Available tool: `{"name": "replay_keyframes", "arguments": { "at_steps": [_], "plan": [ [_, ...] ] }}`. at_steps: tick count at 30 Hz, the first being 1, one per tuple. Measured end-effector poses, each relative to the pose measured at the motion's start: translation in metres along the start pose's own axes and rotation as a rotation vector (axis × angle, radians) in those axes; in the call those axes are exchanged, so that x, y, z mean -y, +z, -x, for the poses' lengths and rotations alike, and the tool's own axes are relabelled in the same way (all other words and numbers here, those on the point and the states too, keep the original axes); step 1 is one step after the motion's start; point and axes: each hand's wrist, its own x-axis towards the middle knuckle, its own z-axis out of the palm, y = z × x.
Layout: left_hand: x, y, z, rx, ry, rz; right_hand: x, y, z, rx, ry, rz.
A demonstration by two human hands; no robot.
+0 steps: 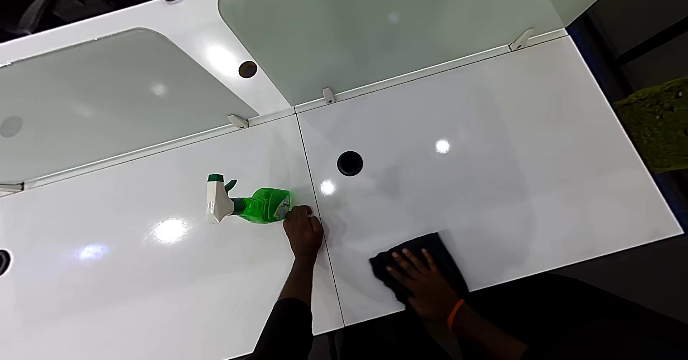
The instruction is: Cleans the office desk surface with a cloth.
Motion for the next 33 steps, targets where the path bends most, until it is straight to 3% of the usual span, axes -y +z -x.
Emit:
{"name": "replay_keyframes", "arguments": {
  "at_steps": [4,7,10,14,21,27,33],
  "plan": [
    [-0.013,-0.011,0.003,0.021,-0.104,0.098,-0.043,-0.015,0.029,-0.046,0.186,0.102],
    [-0.04,-0.01,0.016,0.069,-0.108,0.074,-0.034,-0.01,0.021,-0.09,0.341,0.137],
    [-0.073,0.012,0.024,0.054,-0.017,0.086,-0.003,-0.002,-0.019,-0.117,0.498,0.139],
    [-0.093,0.04,0.018,0.006,0.063,0.106,0.01,-0.004,-0.092,-0.121,0.535,0.125],
    [-0.097,0.053,-0.002,0.017,0.095,0.026,-0.03,-0.033,-0.207,-0.161,0.618,0.069],
    [-0.1,0.056,-0.005,0.049,0.09,-0.092,-0.064,-0.055,-0.286,-0.162,0.557,0.083],
    [-0.1,0.057,-0.008,0.0,0.117,-0.123,-0.086,-0.071,-0.35,-0.101,0.278,0.097]
  ]
}}
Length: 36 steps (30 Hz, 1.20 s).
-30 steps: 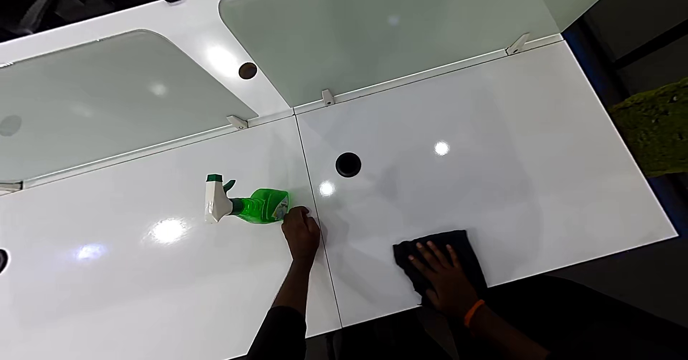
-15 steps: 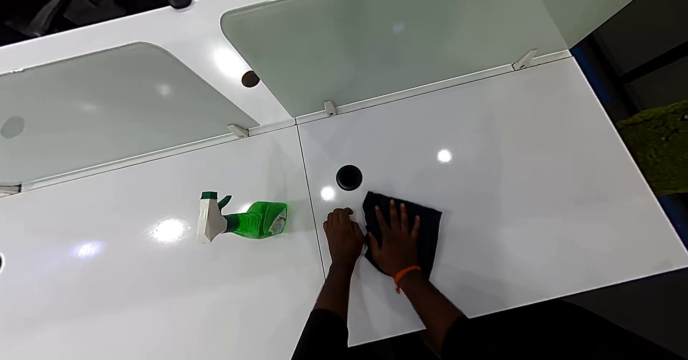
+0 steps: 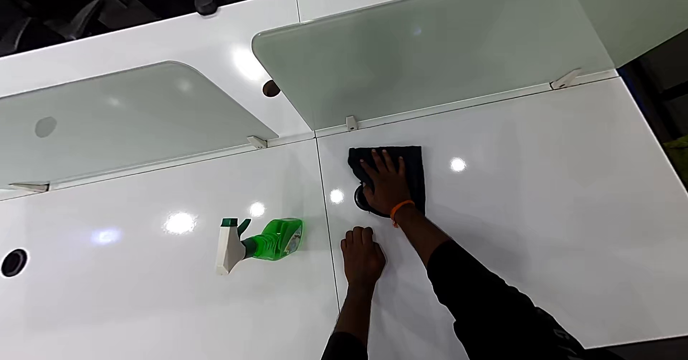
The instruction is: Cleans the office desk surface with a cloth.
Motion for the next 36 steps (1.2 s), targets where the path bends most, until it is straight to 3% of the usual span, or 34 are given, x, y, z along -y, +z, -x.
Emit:
{"name": "replay_keyframes", "arguments": {
  "at_steps": [7,12,18,22,29,32,36],
  "plan": [
    [-0.001,-0.001,-0.003,0.012,0.001,0.006,-0.014,-0.011,-0.065,0.034,-0.195,-0.072],
    [-0.001,-0.001,-0.002,-0.005,0.002,-0.007,-0.079,-0.029,-0.076,-0.007,-0.174,-0.072],
    [-0.001,0.001,-0.002,0.001,0.0,-0.017,-0.218,-0.072,-0.042,-0.09,0.112,0.006],
    [-0.002,0.0,-0.001,-0.005,0.003,-0.018,-0.267,-0.083,-0.017,-0.145,0.367,0.015],
    [-0.004,0.001,-0.002,0.0,-0.002,-0.037,-0.237,-0.07,-0.032,-0.188,0.526,0.003],
    [-0.002,0.004,0.001,0.017,-0.001,-0.033,-0.199,-0.059,-0.035,-0.152,0.381,0.018],
    [-0.003,0.002,0.0,0.041,0.001,-0.012,-0.113,-0.028,-0.013,-0.137,0.155,0.001]
  ]
}}
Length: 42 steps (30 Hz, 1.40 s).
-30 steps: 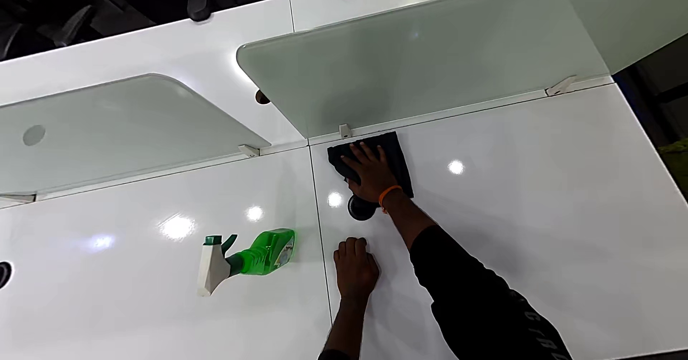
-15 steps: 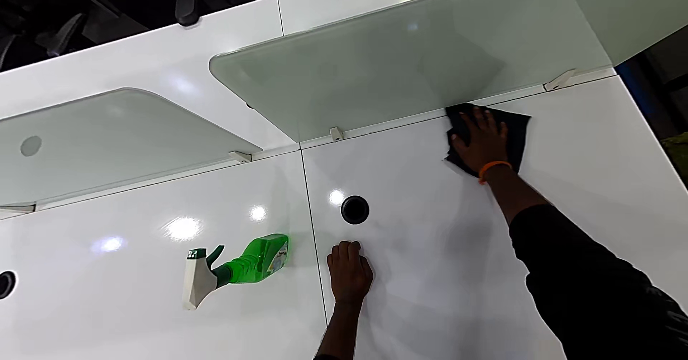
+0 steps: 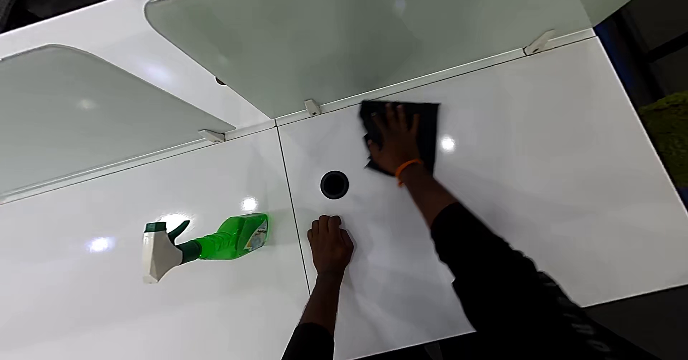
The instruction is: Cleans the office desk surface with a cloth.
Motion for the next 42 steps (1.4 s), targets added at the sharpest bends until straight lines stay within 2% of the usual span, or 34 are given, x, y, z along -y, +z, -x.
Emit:
{"name": "replay_keyframes", "arguments": {
  "at_steps": [5,7,9,11,13,17,21,23,26,30,34,38,42],
  "plan": [
    [-0.001,0.0,0.001,-0.025,0.007,0.0,0.092,0.031,0.08,0.064,-0.126,-0.113],
    [-0.002,0.001,0.002,-0.04,0.009,-0.009,0.102,0.03,0.1,0.125,-0.153,-0.153],
    [-0.002,0.0,0.001,-0.051,0.024,-0.017,0.093,0.025,0.106,0.174,-0.217,-0.172],
    [-0.003,-0.001,0.002,-0.04,0.033,-0.007,0.068,0.02,0.104,0.158,-0.276,-0.192],
    [-0.003,-0.001,0.004,-0.02,0.026,-0.001,0.03,0.009,0.095,0.112,-0.251,-0.176],
    [-0.001,0.0,0.005,-0.02,0.018,-0.011,-0.073,-0.022,0.076,0.017,-0.005,-0.032],
    [-0.001,-0.001,0.005,-0.009,-0.008,0.009,-0.167,-0.053,0.09,-0.025,0.281,0.027],
    [0.0,0.0,0.006,-0.012,-0.013,0.019,-0.191,-0.061,0.103,-0.063,0.391,0.025],
    [-0.001,-0.001,0.007,0.002,-0.025,0.009,-0.197,-0.06,0.111,-0.082,0.505,0.043],
    [-0.002,-0.008,0.006,0.038,-0.031,0.037,-0.164,-0.05,0.111,-0.091,0.585,0.049],
    [0.006,-0.006,0.006,-0.03,-0.021,0.181,-0.107,-0.031,0.124,-0.067,0.415,0.08],
    [0.024,-0.012,0.009,-0.123,-0.07,0.615,-0.03,-0.007,0.159,-0.041,0.203,0.102],
    [0.045,-0.035,0.012,-0.255,-0.211,1.147,0.07,0.024,0.19,-0.009,0.062,0.091]
  ]
}}
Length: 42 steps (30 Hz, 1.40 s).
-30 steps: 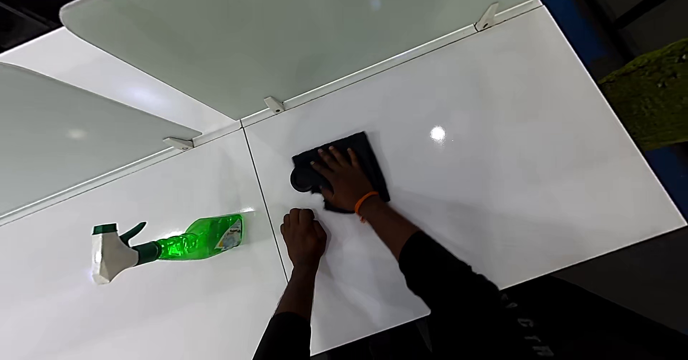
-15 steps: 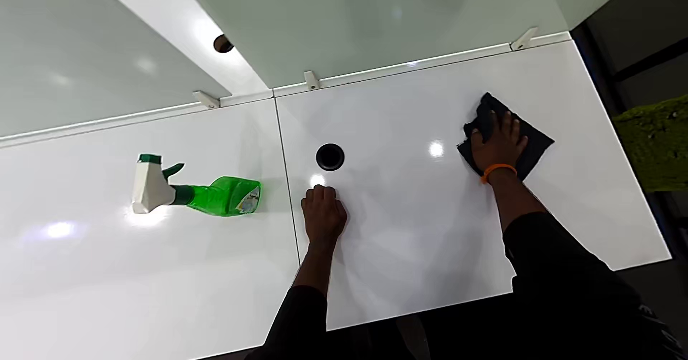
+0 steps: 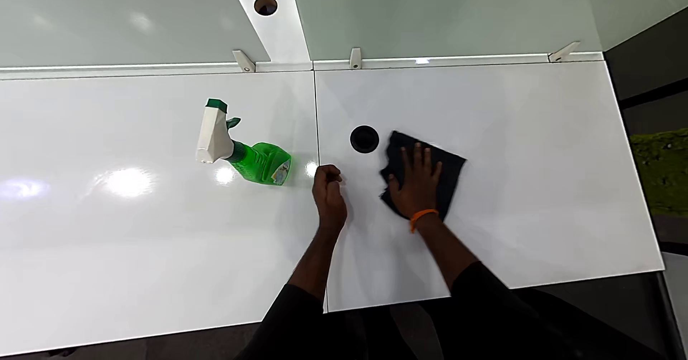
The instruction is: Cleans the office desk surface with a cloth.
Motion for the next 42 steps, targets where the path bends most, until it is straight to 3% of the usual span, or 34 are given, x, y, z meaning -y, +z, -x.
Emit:
{"name": "replay_keyframes", "arguments": {
  "at_steps": [5,7,9,11,13,16,20,23,25,29,34,38,42],
  "plan": [
    [-0.03,-0.018,0.013,-0.01,-0.052,0.117,0.129,0.014,0.078,0.155,-0.292,-0.279],
    [-0.034,-0.019,0.022,0.036,-0.057,0.075,0.146,0.003,0.111,0.42,-0.388,-0.348],
    [-0.037,-0.022,0.028,0.072,-0.049,0.029,0.137,-0.002,0.131,0.55,-0.493,-0.324],
    [-0.038,-0.025,0.036,0.077,-0.045,-0.014,0.104,-0.004,0.146,0.537,-0.542,-0.335],
    [-0.041,-0.029,0.048,0.075,-0.074,-0.04,0.054,-0.008,0.156,0.387,-0.51,-0.292],
    [-0.033,-0.039,0.074,0.066,-0.138,-0.033,-0.039,-0.014,0.154,0.134,-0.39,-0.179],
    [-0.023,-0.053,0.115,0.035,-0.198,0.036,-0.156,-0.03,0.157,0.058,-0.158,-0.01],
    [-0.023,-0.063,0.147,0.044,-0.207,0.033,-0.21,-0.032,0.183,0.032,-0.058,0.029],
    [-0.025,-0.067,0.165,0.055,-0.21,0.027,-0.222,-0.029,0.205,0.018,-0.056,0.051],
    [-0.025,-0.072,0.193,0.102,-0.213,0.007,-0.176,-0.023,0.239,0.056,-0.142,0.055],
    [-0.027,-0.064,0.203,0.116,-0.223,-0.009,-0.039,-0.006,0.239,0.135,-0.39,-0.081],
    [-0.046,-0.051,0.181,0.132,-0.062,-0.103,0.063,-0.004,0.196,0.288,-0.46,-0.247],
    [-0.075,-0.037,0.145,0.282,0.156,-0.285,0.107,-0.004,0.114,0.432,-0.477,-0.318]
  ]
}}
